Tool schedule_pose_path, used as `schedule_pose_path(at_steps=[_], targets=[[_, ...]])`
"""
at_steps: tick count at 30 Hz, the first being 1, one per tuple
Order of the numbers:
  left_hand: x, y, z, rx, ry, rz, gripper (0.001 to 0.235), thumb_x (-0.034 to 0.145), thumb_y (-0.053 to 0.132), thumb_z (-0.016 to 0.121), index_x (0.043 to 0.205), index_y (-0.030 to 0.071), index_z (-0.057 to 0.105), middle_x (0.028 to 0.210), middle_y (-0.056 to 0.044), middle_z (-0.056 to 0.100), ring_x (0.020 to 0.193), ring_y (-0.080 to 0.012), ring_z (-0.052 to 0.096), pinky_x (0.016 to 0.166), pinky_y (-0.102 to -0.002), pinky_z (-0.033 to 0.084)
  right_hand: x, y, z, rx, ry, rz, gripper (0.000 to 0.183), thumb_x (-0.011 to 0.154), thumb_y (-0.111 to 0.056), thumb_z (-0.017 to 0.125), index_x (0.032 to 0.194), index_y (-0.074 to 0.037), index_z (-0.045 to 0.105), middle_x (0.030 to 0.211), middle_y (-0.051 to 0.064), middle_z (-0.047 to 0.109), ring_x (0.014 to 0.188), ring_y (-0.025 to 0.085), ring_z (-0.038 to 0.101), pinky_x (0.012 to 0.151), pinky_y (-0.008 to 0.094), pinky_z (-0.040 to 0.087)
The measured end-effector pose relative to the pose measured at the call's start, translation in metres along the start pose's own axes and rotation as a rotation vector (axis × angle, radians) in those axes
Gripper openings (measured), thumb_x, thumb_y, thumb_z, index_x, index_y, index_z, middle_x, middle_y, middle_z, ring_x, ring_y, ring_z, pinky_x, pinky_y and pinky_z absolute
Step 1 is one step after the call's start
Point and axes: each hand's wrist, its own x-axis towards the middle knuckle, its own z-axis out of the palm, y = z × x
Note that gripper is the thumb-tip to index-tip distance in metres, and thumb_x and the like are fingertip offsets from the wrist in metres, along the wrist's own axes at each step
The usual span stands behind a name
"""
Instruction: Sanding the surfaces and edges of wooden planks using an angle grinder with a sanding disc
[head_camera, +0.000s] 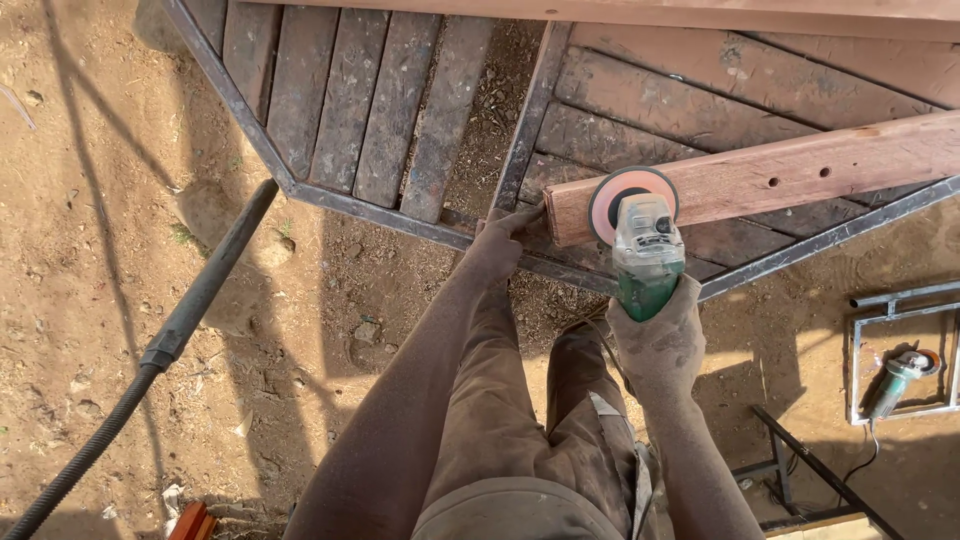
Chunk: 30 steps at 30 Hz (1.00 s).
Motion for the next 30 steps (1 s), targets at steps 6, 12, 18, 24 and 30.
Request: schedule_pose_path(at_steps=[6,12,18,24,30], targets=[[-0.005,0.012,-0.008,0.066,-0.021,0.006,0.08,0.075,-0.009,0.052,0.135,0.041,0.07,0.116,-0.007,0.054,0.117,-0.0309,0.046,0.119,-0.043,0.025,0.002,-0.007,0.008,-0.055,-0.071,-0.081,0.074,0.079,-0.041,0.079,0.137,-0.016,0.04,0.121,0.019,0.06,0.107,0.049,0.068,0.09,0.07,0.057],[-0.019,0.037,-0.023,0.139,-0.084,-0.006,0.082,0.075,-0.006,0.049,0.139,0.042,0.065,0.122,-0.009,0.053,0.117,-0.0357,0.049,0.113,-0.046,0.037,0.021,0.043,-0.012,-0.037,0.171,-0.127,0.073,0.087,-0.03,0.083,0.135,0.0,0.038,0.11,0.031,0.061,0.099,0.053,0.069,0.085,0.067,0.058],[-0.023,0.074,-0.031,0.096,-0.246,-0.221,0.092,0.073,-0.01,0.034,0.151,0.034,0.053,0.146,-0.013,0.037,0.143,-0.0343,0.025,0.128,-0.052,0.007,0.051,0.094,-0.021,-0.019,0.32,-0.052,0.07,0.082,-0.036,0.086,0.119,0.0,0.039,0.097,0.028,0.063,0.082,0.053,0.063,0.067,0.06,0.048],[-0.007,0.024,-0.016,0.165,-0.118,-0.007,0.083,0.077,-0.002,0.048,0.146,0.045,0.059,0.122,-0.008,0.052,0.12,-0.0359,0.049,0.12,-0.044,0.029,0.01,0.052,0.007,0.016,-0.01,-0.026,0.075,0.078,-0.04,0.083,0.134,-0.012,0.041,0.115,0.022,0.062,0.107,0.048,0.067,0.094,0.064,0.055],[-0.001,0.016,-0.014,0.191,-0.147,-0.021,0.082,0.077,0.001,0.049,0.147,0.044,0.058,0.126,-0.009,0.05,0.124,-0.0341,0.046,0.119,-0.049,0.032,0.008,0.058,-0.007,-0.008,-0.058,-0.031,0.077,0.075,-0.045,0.082,0.136,-0.017,0.044,0.119,0.018,0.064,0.109,0.045,0.068,0.096,0.062,0.056]])
